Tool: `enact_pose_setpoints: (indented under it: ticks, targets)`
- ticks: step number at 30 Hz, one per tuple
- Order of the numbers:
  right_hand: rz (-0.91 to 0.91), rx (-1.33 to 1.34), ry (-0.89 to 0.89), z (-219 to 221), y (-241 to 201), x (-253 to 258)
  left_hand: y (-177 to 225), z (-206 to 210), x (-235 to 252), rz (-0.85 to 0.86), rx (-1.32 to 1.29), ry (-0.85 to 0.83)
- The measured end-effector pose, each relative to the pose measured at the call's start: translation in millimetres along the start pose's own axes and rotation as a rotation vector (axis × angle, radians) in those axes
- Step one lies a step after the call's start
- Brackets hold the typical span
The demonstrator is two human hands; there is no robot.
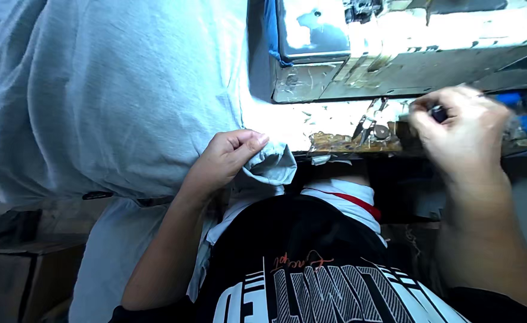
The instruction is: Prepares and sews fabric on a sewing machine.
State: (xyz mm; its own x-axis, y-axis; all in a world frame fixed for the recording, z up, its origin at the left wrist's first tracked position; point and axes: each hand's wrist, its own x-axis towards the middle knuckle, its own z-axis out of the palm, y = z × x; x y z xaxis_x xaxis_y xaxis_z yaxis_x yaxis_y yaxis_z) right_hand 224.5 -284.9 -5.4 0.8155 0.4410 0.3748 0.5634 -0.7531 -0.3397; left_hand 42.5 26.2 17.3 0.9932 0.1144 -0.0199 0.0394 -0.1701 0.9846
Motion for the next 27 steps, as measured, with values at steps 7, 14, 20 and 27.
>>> enact_pose_setpoints:
  ticks: [7, 14, 20, 27]
  targets:
    - [-0.320, 0.767, -0.173, 2.1, -68.6, -0.2, 17.4, 9.4, 3.7, 0.054, 0.061, -0.060]
    - [-0.104, 1.267, -0.490, 38.8, -99.4, 19.4, 37.8, -15.6, -4.0, 0.203, 0.634, 0.230]
    - [0.021, 1.268, -0.547, 29.6, -94.7, 23.7, 67.8, 0.2, 53.7, 0.290, 0.242, 0.145]
    - [0.051, 1.409, -0.505, 33.4, -69.0, 32.0, 74.9, 8.7, 162.2, 0.411, 0.906, 0.164]
